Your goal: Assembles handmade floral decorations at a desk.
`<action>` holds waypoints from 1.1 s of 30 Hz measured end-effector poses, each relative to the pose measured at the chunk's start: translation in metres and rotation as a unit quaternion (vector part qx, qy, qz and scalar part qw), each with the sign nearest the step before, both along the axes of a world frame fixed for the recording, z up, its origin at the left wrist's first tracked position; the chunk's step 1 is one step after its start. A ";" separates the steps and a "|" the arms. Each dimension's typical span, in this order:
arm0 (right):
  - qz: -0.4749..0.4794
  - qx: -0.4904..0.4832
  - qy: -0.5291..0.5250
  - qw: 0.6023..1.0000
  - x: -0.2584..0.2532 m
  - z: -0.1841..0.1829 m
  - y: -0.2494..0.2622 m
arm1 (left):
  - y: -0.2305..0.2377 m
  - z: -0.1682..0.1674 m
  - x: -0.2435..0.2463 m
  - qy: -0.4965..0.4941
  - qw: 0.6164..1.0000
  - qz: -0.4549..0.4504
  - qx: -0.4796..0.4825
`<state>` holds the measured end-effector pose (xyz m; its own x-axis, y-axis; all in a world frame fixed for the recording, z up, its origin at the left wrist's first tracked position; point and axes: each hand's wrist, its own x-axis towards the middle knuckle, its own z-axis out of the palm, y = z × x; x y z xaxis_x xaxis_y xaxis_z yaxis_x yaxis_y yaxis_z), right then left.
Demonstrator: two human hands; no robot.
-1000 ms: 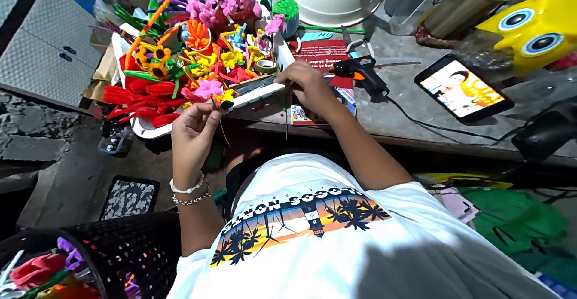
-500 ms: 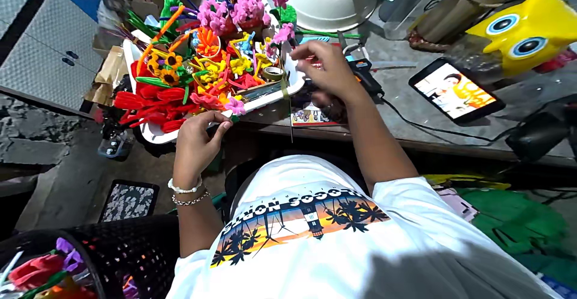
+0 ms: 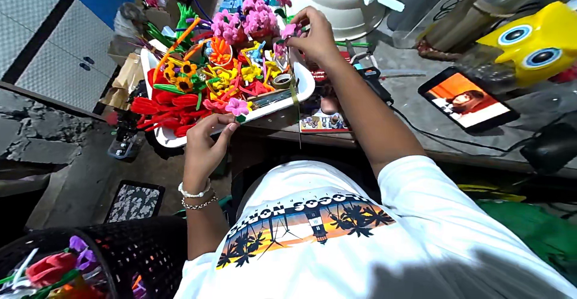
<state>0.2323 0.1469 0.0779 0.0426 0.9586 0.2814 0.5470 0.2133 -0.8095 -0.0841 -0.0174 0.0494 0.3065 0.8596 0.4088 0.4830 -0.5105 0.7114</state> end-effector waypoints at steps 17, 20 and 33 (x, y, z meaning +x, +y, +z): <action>0.242 0.112 -0.073 0.961 -0.127 0.036 0.011 | -0.015 0.021 -0.002 -0.224 0.972 0.023 0.060; 0.290 0.051 -0.137 0.946 -0.115 0.040 0.005 | -0.015 0.021 -0.001 -0.247 0.967 0.021 0.052; 0.403 0.043 -0.291 0.866 0.015 0.030 -0.098 | -0.013 0.005 0.030 -0.335 0.938 -0.052 -0.070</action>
<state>0.2475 0.0484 0.1081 -0.8048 0.5848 0.1019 0.5023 0.7623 -0.4081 -0.0538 -0.0300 0.0544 0.1067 0.8985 0.4259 -0.1438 -0.4099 0.9007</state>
